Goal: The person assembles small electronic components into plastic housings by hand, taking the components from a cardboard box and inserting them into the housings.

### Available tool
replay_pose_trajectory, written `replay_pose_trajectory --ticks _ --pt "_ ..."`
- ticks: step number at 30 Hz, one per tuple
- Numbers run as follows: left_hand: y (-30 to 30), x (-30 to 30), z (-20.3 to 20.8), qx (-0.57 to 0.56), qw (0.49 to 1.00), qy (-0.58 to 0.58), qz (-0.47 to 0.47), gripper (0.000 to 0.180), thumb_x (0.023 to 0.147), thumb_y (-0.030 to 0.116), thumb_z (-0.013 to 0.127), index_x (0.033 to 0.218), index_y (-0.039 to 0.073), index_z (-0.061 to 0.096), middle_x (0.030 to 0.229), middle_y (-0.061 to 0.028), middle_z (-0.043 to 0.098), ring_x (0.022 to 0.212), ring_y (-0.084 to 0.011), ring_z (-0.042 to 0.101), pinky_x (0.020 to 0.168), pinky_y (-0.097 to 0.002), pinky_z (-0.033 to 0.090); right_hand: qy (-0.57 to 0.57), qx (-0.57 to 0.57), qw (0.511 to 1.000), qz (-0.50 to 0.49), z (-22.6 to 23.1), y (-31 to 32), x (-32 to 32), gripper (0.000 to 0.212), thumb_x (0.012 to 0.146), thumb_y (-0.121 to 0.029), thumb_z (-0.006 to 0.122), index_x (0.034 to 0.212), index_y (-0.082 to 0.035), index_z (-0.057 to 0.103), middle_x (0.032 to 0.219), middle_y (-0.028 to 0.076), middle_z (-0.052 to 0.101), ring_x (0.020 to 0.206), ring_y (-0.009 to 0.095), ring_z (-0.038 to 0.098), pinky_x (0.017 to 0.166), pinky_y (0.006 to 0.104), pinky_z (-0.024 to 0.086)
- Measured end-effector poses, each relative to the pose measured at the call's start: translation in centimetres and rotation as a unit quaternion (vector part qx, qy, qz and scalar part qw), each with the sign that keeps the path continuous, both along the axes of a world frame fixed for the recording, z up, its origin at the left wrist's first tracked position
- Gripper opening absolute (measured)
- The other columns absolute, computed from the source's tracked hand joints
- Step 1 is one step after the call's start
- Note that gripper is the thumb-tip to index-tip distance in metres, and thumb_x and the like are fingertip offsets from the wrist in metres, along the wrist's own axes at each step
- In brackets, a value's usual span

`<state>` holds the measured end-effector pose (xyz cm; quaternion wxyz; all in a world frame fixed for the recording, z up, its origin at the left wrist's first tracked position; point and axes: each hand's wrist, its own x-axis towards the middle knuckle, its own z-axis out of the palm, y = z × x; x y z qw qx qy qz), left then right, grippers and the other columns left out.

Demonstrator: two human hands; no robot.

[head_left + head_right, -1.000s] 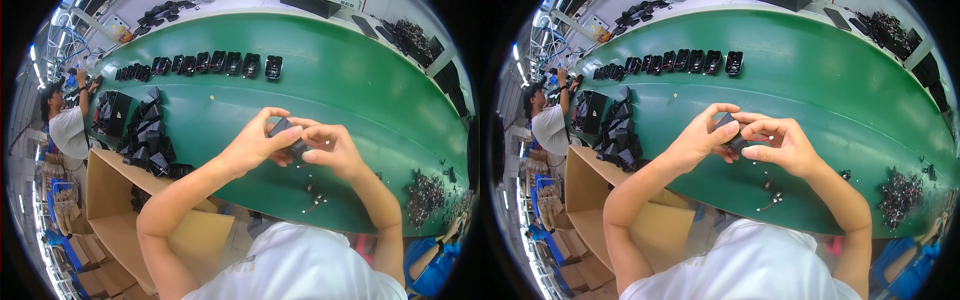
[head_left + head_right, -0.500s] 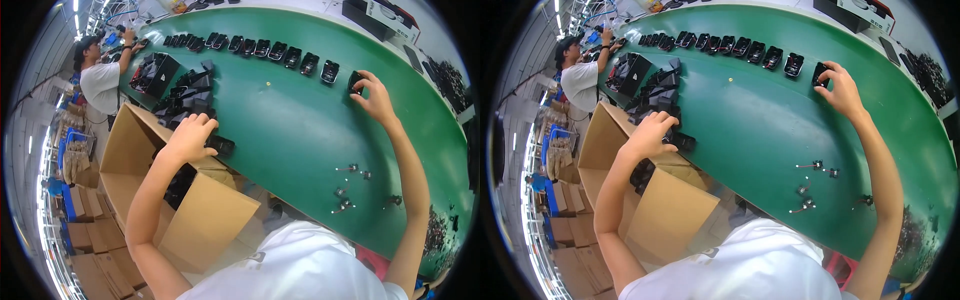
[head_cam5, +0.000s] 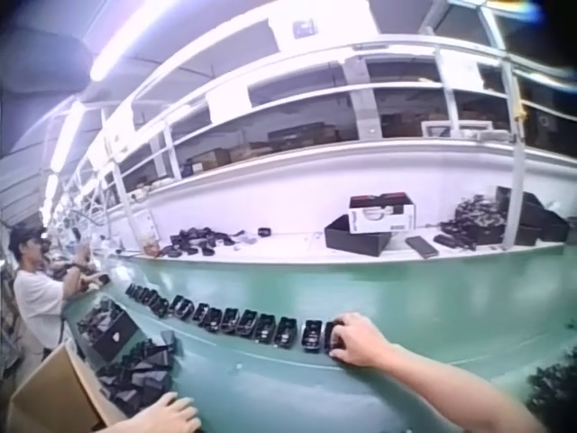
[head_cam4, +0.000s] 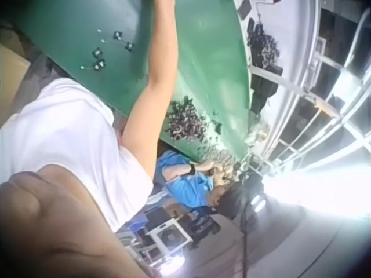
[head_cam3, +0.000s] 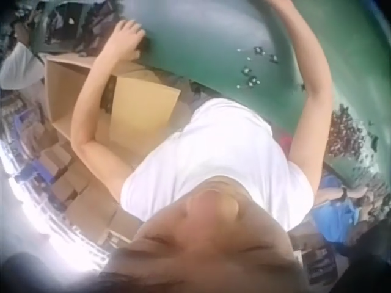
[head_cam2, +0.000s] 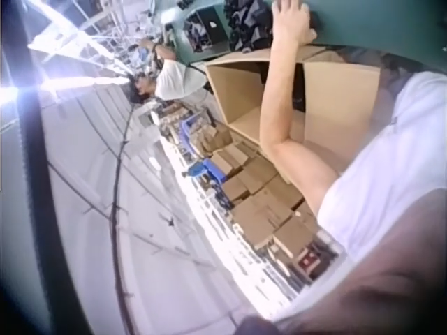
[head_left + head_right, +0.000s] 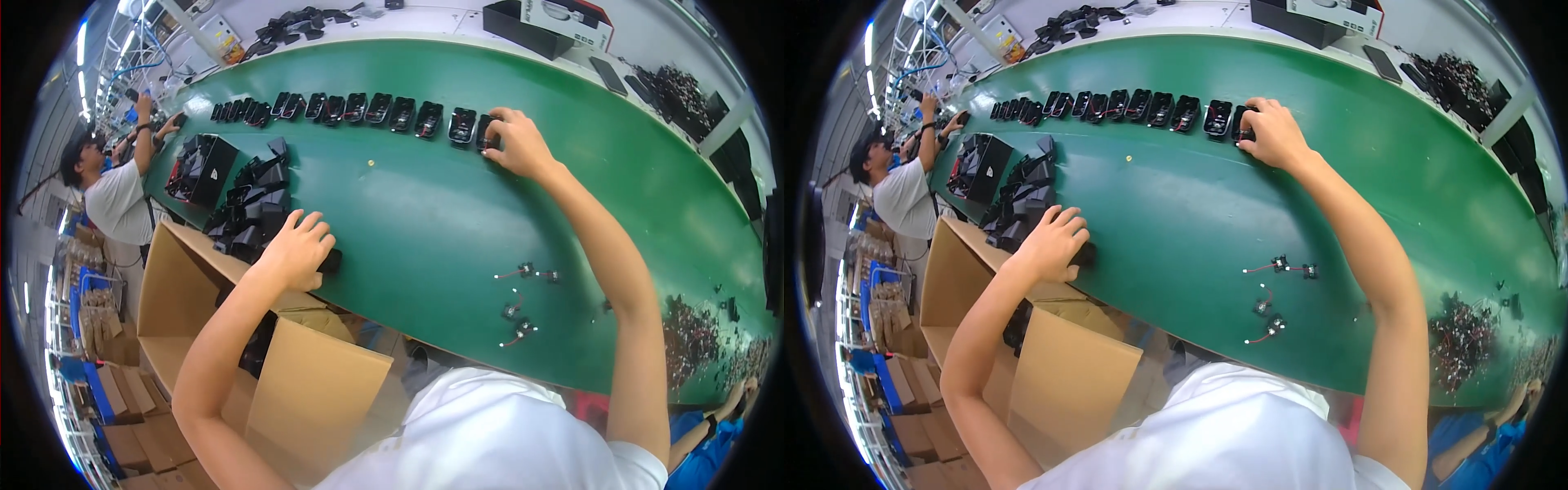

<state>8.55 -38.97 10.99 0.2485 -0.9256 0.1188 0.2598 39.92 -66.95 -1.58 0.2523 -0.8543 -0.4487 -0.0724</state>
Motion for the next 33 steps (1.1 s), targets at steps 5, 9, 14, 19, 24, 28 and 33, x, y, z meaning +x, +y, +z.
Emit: replay_pose_trajectory --ticks 5,9,14,19,24,28,33 --pt "-3.7 3.0 0.2 -0.266 0.955 -0.054 0.122 0.051 0.073 0.022 0.077 0.117 0.003 0.058 0.109 -0.0171 0.063 0.099 -0.0356 0.065 0.09 -0.0438 0.052 -0.044 0.016 0.999 -0.016 0.5 -1.4 -0.9 0.028 0.08 -0.024 0.081 0.096 -0.008 0.065 0.141 0.016 0.054 0.124 0.037 0.052 0.104 0.0461 0.044" --pt "-7.0 5.0 -0.5 -0.376 0.916 -0.039 0.134 0.051 0.076 0.021 0.075 0.119 0.001 0.056 0.108 -0.019 0.063 0.094 -0.0369 0.066 0.083 -0.042 0.055 0.041 0.04 0.997 0.054 3.5 -4.8 -3.3 0.024 0.084 -0.023 0.075 0.099 -0.007 0.065 0.117 0.013 0.066 0.106 0.033 0.063 0.091 0.0423 0.051" --pt "-10.1 6.8 -1.6 -0.492 0.858 0.004 0.146 0.048 0.08 0.026 0.074 0.116 0.003 0.053 0.106 -0.0199 0.063 0.094 -0.0395 0.065 0.083 -0.0454 0.054 0.206 -0.167 0.958 0.107 8.3 -13.2 -11.4 0.026 0.078 -0.023 0.077 0.097 -0.007 0.067 0.095 0.011 0.07 0.083 0.029 0.07 0.076 0.041 0.055" --pt "-12.3 8.1 -2.2 -0.525 0.835 0.044 0.157 0.052 0.077 0.022 0.076 0.12 0.003 0.054 0.105 -0.0167 0.061 0.093 -0.0351 0.064 0.082 -0.0425 0.053 0.237 -0.109 0.965 0.022 6.1 -17.4 -14.8 0.023 0.08 -0.015 0.077 0.098 -0.006 0.065 0.098 0.012 0.063 0.081 0.028 0.069 0.073 0.0404 0.054" --pt "-13.1 8.0 -2.8 -0.595 0.8 0.01 0.073 0.052 0.074 0.019 0.077 0.119 0.002 0.057 0.101 -0.0121 0.061 0.09 -0.0276 0.063 0.08 -0.0391 0.051 0.231 -0.051 0.971 -0.03 3.4 -16.6 -15.7 0.014 0.084 -0.008 0.075 0.095 -0.005 0.067 0.094 0.011 0.064 0.08 0.025 0.07 0.07 0.0382 0.054" --pt "-13.2 7.9 -1.8 -0.617 0.757 0.072 0.201 0.053 0.074 0.014 0.081 0.121 0.001 0.058 0.109 -0.009 0.063 0.099 -0.0193 0.064 0.09 -0.0354 0.051 0.238 0.005 0.971 -0.01 2.7 -17.2 -15.3 0.012 0.08 0.001 0.075 0.09 -0.003 0.069 0.098 0.011 0.067 0.079 0.026 0.07 0.073 0.036 0.056" --pt "-12.7 7.8 -3.2 -0.688 0.684 0.078 0.229 0.056 0.074 0.02 0.086 0.121 0.004 0.061 0.106 -0.0061 0.067 0.086 -0.013 0.06 0.071 -0.0281 0.049 0.246 0.104 0.963 -0.028 4.6 -16.3 -15.6 0.016 0.074 0.006 0.075 0.087 -0.002 0.072 0.098 0.011 0.071 0.083 0.027 0.072 0.077 0.0339 0.058"
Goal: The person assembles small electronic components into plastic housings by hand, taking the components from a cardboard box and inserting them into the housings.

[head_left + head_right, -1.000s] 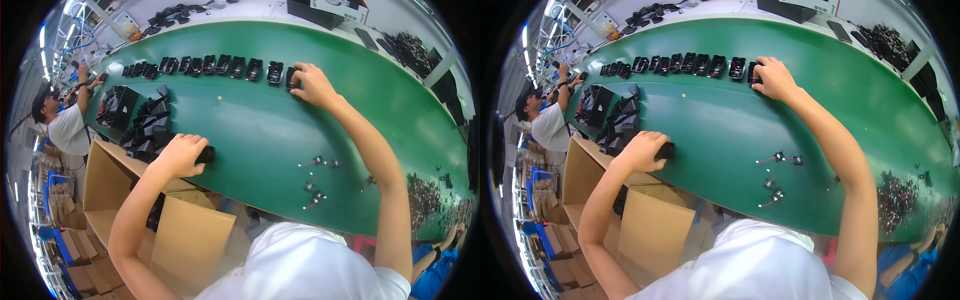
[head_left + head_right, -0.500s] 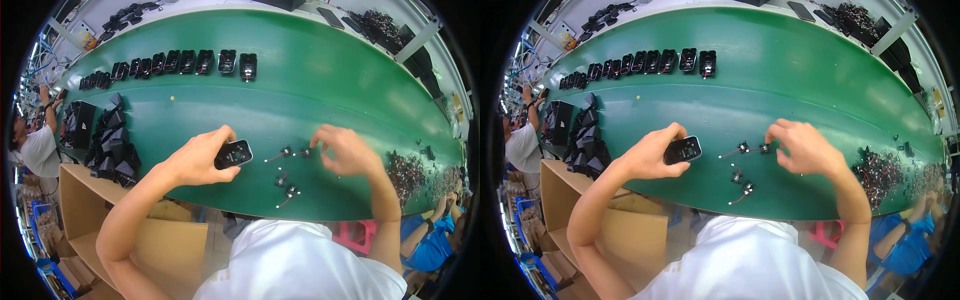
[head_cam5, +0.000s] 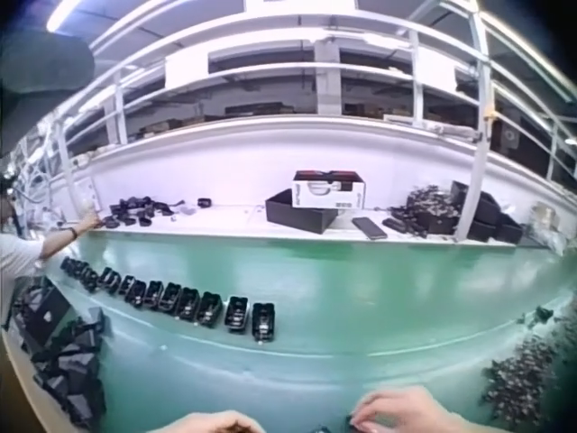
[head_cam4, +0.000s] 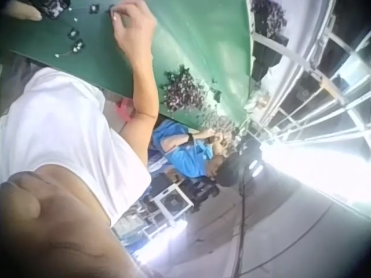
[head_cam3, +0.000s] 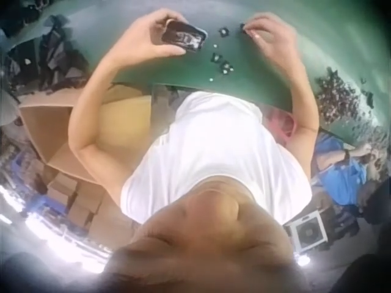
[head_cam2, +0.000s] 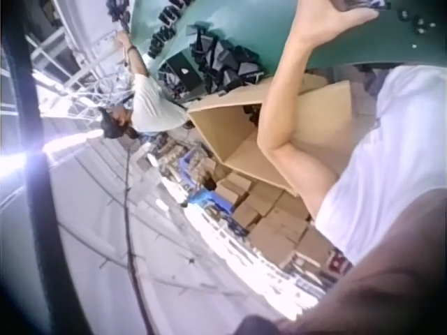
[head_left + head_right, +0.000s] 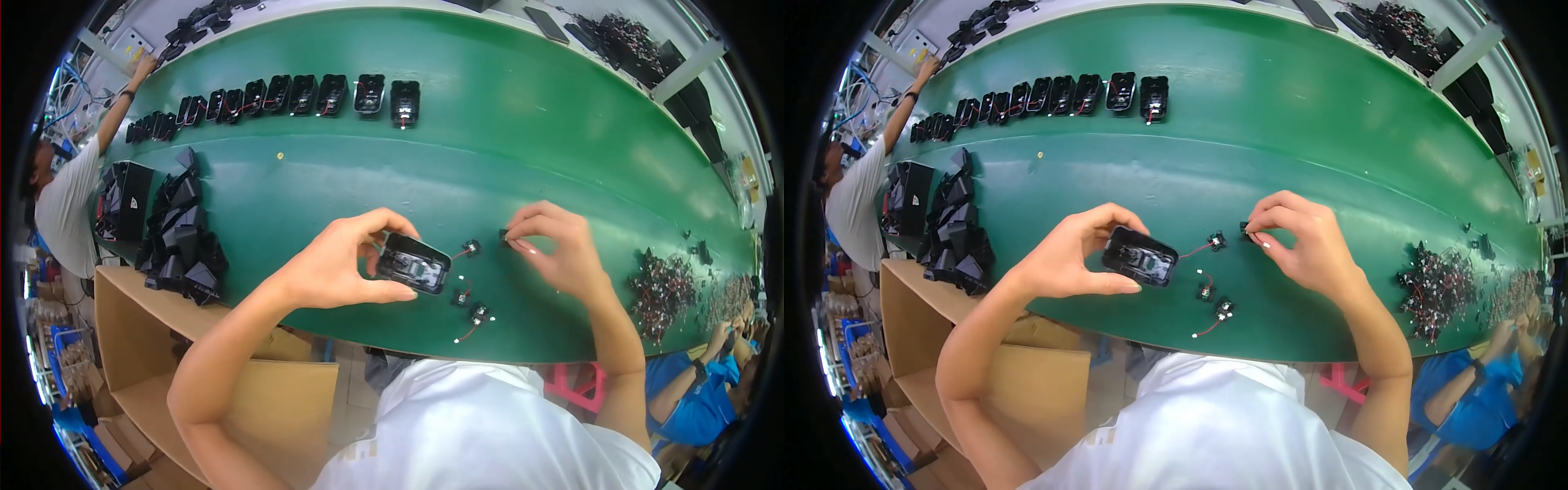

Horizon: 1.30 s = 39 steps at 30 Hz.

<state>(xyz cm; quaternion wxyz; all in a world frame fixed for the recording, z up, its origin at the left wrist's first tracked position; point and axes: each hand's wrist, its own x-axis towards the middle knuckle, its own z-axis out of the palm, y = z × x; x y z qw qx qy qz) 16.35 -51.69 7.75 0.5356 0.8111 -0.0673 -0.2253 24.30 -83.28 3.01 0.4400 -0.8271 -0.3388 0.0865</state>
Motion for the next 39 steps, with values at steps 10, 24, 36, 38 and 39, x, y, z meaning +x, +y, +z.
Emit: replay_pose_trajectory --ticks 10,24,36,38,39 --pt "-0.3 0.5 1.2 -0.15 0.979 0.126 -0.051 0.065 0.074 0.004 0.088 0.131 -0.003 0.058 0.125 -0.0098 0.064 0.115 -0.0176 0.061 0.104 -0.0354 0.047 -0.114 0.202 0.951 0.207 4.9 5.9 -2.4 0.019 0.069 0.002 0.082 0.085 -0.005 0.073 0.09 0.007 0.074 0.088 0.027 0.072 0.075 0.0341 0.06" --pt "0.4 0.7 1.5 -0.209 0.962 0.147 -0.091 0.068 0.075 0.009 0.089 0.133 -0.005 0.057 0.126 -0.0113 0.063 0.119 -0.019 0.058 0.106 -0.037 0.045 -0.07 0.23 0.944 0.226 4.4 7.2 -3.1 0.019 0.071 0.005 0.079 0.087 -0.004 0.073 0.092 0.007 0.075 0.092 0.028 0.071 0.077 0.0352 0.059" --pt "0.3 1.0 1.4 -0.225 0.966 0.124 -0.04 0.071 0.076 0.022 0.089 0.133 -0.005 0.057 0.122 -0.01 0.065 0.115 -0.0192 0.062 0.101 -0.0373 0.049 0.012 0.153 0.966 0.207 4.5 6.7 -2.1 0.038 0.065 -0.012 0.085 0.101 -0.01 0.073 0.134 0.015 0.051 0.122 0.034 0.052 0.097 0.0455 0.048" --pt "-0.1 0.9 1.1 -0.195 0.973 0.118 -0.031 0.066 0.081 0.023 0.085 0.133 -0.004 0.055 0.121 -0.0122 0.064 0.112 -0.0186 0.063 0.098 -0.0353 0.051 0.083 0.171 0.954 0.232 4.4 6.9 -1.6 0.037 0.065 -0.012 0.086 0.099 -0.01 0.072 0.135 0.017 0.052 0.126 0.035 0.052 0.1 0.0459 0.047" --pt "-0.4 0.9 1.1 -0.195 0.973 0.117 -0.028 0.066 0.081 0.023 0.085 0.133 -0.004 0.055 0.121 -0.0122 0.064 0.112 -0.0186 0.063 0.098 -0.0353 0.051 0.083 0.171 0.953 0.235 4.2 7.1 -1.3 0.037 0.065 -0.012 0.086 0.099 -0.01 0.072 0.135 0.017 0.052 0.126 0.035 0.052 0.1 0.0459 0.047"
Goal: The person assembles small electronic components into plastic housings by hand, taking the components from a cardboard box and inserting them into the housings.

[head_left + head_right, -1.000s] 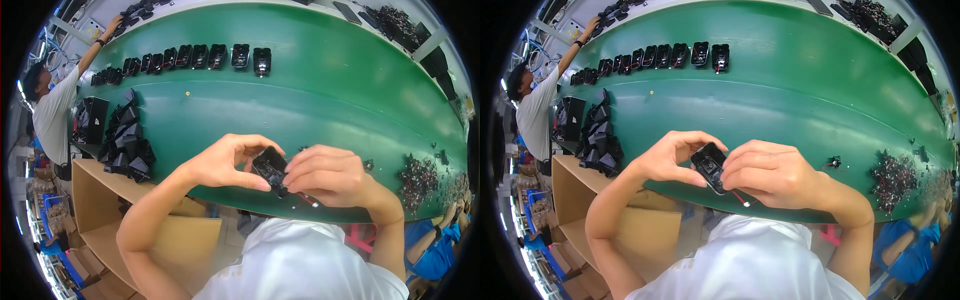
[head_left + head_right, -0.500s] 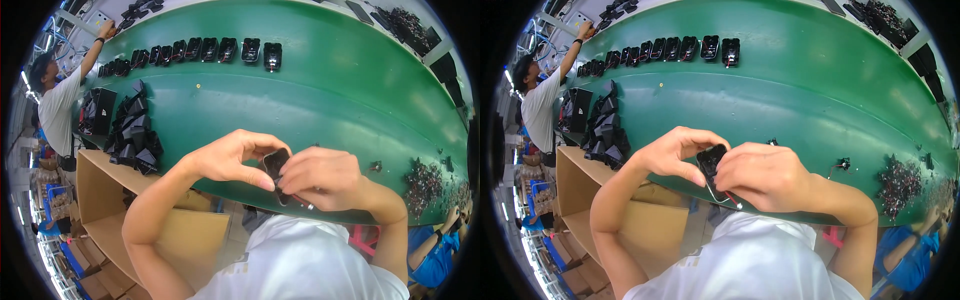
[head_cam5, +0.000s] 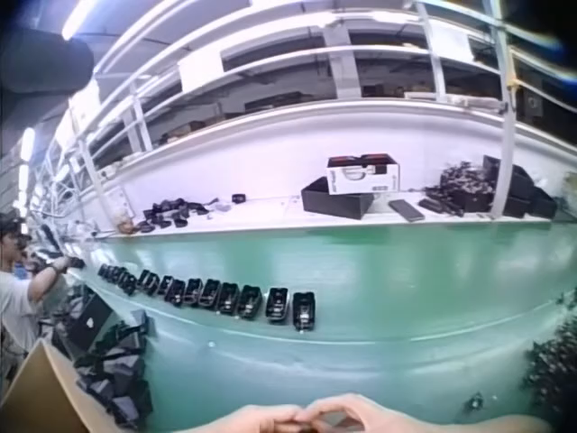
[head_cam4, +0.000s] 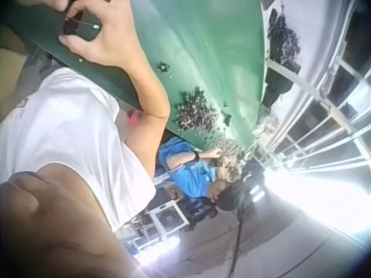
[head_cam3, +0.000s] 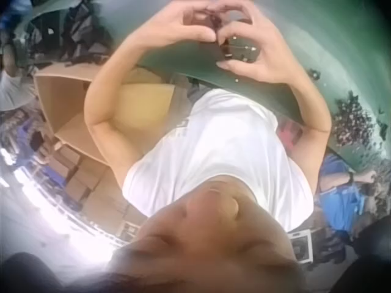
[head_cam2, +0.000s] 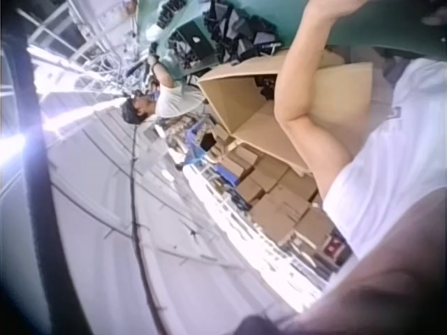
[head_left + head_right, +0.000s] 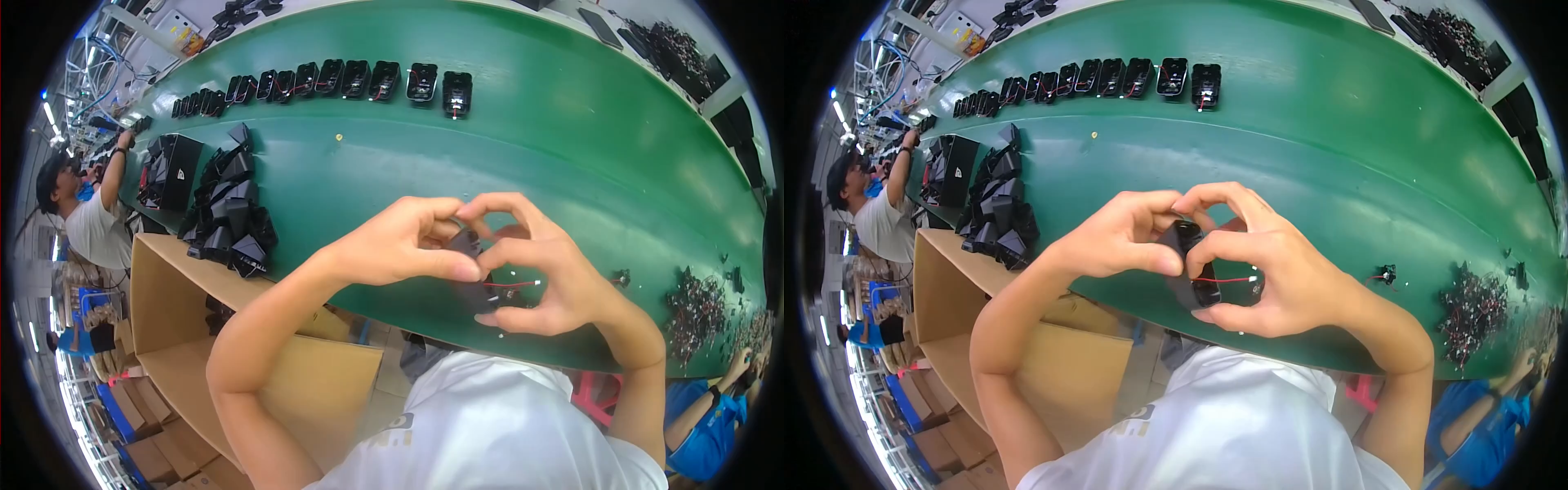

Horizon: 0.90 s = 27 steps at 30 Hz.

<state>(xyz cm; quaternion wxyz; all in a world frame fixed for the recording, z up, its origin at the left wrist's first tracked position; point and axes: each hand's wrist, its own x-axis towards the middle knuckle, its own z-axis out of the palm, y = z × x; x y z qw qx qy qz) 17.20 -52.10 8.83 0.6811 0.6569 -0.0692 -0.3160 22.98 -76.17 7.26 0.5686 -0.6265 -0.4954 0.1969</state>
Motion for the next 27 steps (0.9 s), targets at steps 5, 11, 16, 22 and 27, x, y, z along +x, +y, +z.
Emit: replay_pose_trajectory --ticks 5,11,16,22,27 --pt "-1.6 0.1 2.0 0.097 0.987 0.026 0.127 0.05 0.092 0.032 0.075 0.119 0.001 0.047 0.086 -0.0119 0.071 0.073 -0.0135 0.068 0.063 -0.0272 0.053 0.196 0.024 0.98 0.029 -1.3 0.5 0.3 0.034 0.069 -0.011 0.087 0.095 -0.002 0.068 0.138 0.017 0.055 0.125 0.032 0.056 0.105 0.0453 0.045" --pt "-1.0 -0.1 1.8 0.276 0.935 -0.119 0.19 0.047 0.097 0.042 0.065 0.11 0.0 0.05 0.072 -0.0154 0.07 0.053 -0.0214 0.065 0.054 -0.0329 0.05 0.496 0.047 0.865 0.056 -3.4 0.7 0.8 0.042 0.074 -0.008 0.081 0.113 0.003 0.071 0.14 0.013 0.057 0.118 0.022 0.06 0.104 0.0372 0.045" --pt "5.1 -1.6 3.5 0.643 0.67 -0.354 0.11 0.033 0.09 0.032 0.071 0.102 0.003 0.06 0.089 -0.0153 0.071 0.081 -0.036 0.069 0.069 -0.0464 0.054 -0.194 -0.044 0.97 -0.14 -3.3 -0.4 5.7 0.037 0.069 -0.016 0.082 0.1 -0.003 0.066 0.137 0.019 0.057 0.126 0.036 0.055 0.107 0.0439 0.041" --pt "16.3 -5.9 5.5 0.78 0.591 -0.154 0.135 0.034 0.077 0.03 0.082 0.096 0.006 0.067 0.086 -0.0111 0.068 0.088 -0.0305 0.065 0.082 -0.0425 0.052 -0.268 -0.279 0.887 -0.253 -6.7 -2.1 14.5 0.031 0.069 -0.011 0.081 0.091 -0.001 0.063 0.137 0.02 0.054 0.123 0.039 0.052 0.102 0.0444 0.045" --pt "16.6 -8.1 5.3 0.801 0.579 -0.13 0.079 0.051 0.068 0.04 0.088 0.103 0.007 0.069 0.1 -0.014 0.066 0.097 -0.0318 0.063 0.089 -0.0425 0.051 -0.283 -0.268 0.884 -0.258 -8.4 -1.0 17.5 0.029 0.071 -0.012 0.081 0.091 0.0 0.064 0.135 0.02 0.054 0.121 0.038 0.052 0.102 0.0445 0.045"
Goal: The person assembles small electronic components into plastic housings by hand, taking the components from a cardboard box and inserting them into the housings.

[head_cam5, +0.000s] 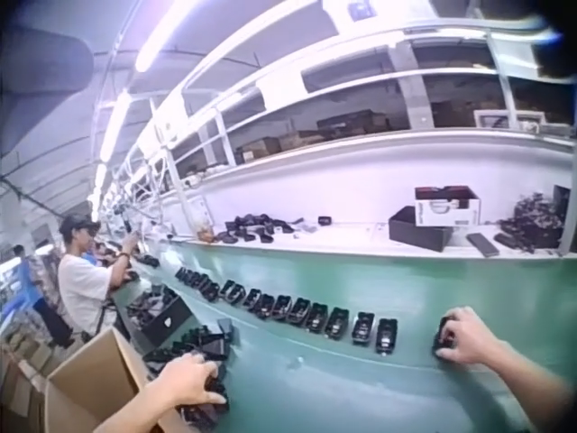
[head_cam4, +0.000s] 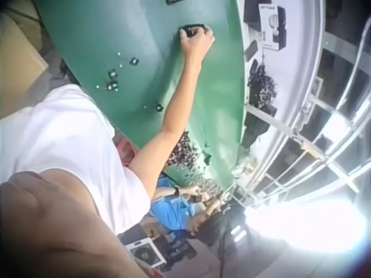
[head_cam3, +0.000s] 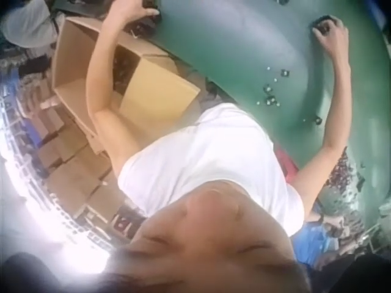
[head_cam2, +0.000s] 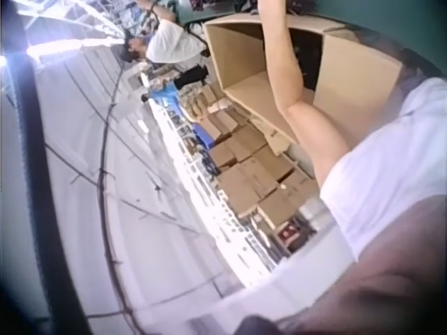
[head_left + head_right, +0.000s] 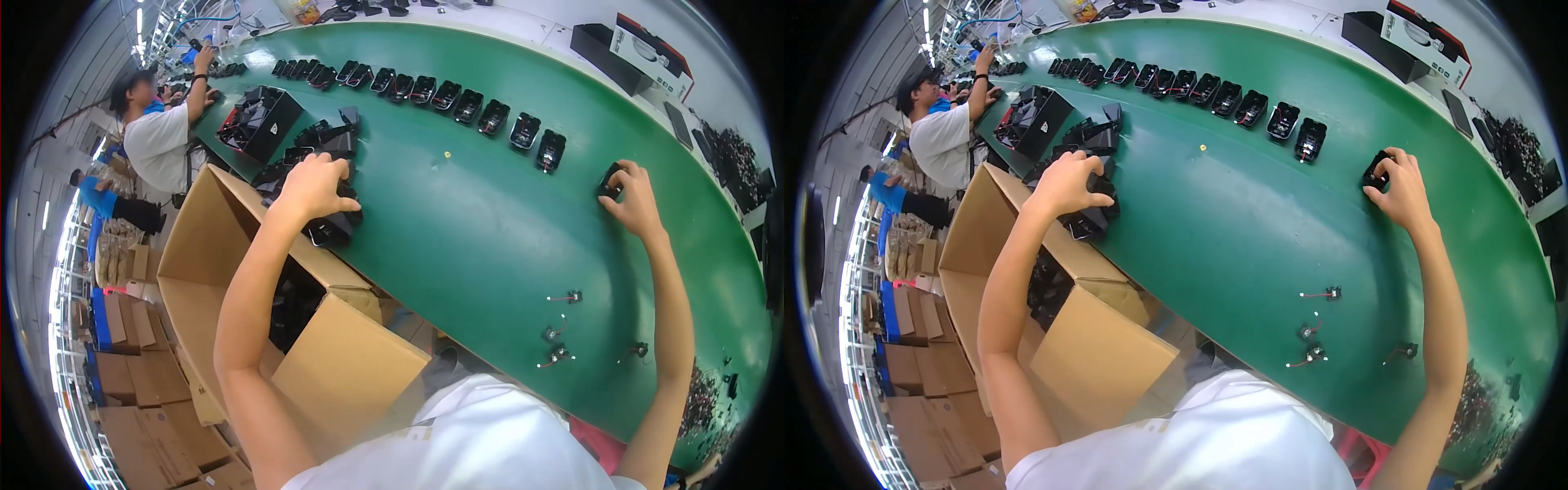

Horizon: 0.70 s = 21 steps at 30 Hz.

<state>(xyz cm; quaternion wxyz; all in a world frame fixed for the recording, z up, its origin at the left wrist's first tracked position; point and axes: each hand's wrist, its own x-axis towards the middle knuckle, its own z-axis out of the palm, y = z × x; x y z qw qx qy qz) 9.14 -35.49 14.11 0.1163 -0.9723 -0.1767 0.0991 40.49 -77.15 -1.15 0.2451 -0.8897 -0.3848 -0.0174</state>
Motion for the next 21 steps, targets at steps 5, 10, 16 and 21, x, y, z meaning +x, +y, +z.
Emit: replay_pose_trajectory --ticks 5,10,16,21 --pt "-2.0 -0.2 -0.7 0.062 0.996 0.06 -0.029 0.067 0.06 0.05 0.09 0.109 0.009 0.071 0.107 -0.0137 0.064 0.107 -0.0331 0.061 0.095 -0.0429 0.05 -0.019 -0.009 1.0 0.005 0.2 0.9 -0.3 0.03 0.072 -0.016 0.082 0.093 -0.001 0.064 0.136 0.019 0.054 0.126 0.038 0.049 0.104 0.044 0.044" --pt "-3.2 1.1 -2.7 0.048 0.99 0.132 0.011 0.071 0.062 0.058 0.086 0.111 0.01 0.071 0.106 -0.0158 0.066 0.101 -0.0338 0.067 0.087 -0.0441 0.055 -0.131 0.057 0.989 -0.025 1.5 -1.6 -3.0 0.027 0.08 -0.015 0.077 0.101 -0.003 0.066 0.137 0.016 0.056 0.129 0.037 0.05 0.105 0.0444 0.043" --pt "-2.4 0.3 -4.3 0.06 0.996 0.052 0.033 0.038 0.071 0.026 0.086 0.098 0.005 0.069 0.104 -0.0191 0.062 0.093 -0.0381 0.068 0.08 -0.0467 0.056 0.155 0.071 0.977 0.131 5.6 -5.1 -10.0 0.028 0.079 -0.006 0.075 0.106 -0.003 0.068 0.111 0.012 0.069 0.094 0.024 0.067 0.077 0.0349 0.053" --pt "-2.1 1.4 -5.5 0.054 0.996 0.071 -0.016 0.031 0.069 0.008 0.084 0.095 0.003 0.067 0.107 -0.0196 0.057 0.093 -0.0376 0.066 0.082 -0.0454 0.056 0.194 0.037 0.971 0.135 4.6 -5.6 -15.2 0.029 0.077 -0.006 0.077 0.105 -0.006 0.069 0.11 0.01 0.067 0.094 0.025 0.068 0.078 0.0373 0.055"
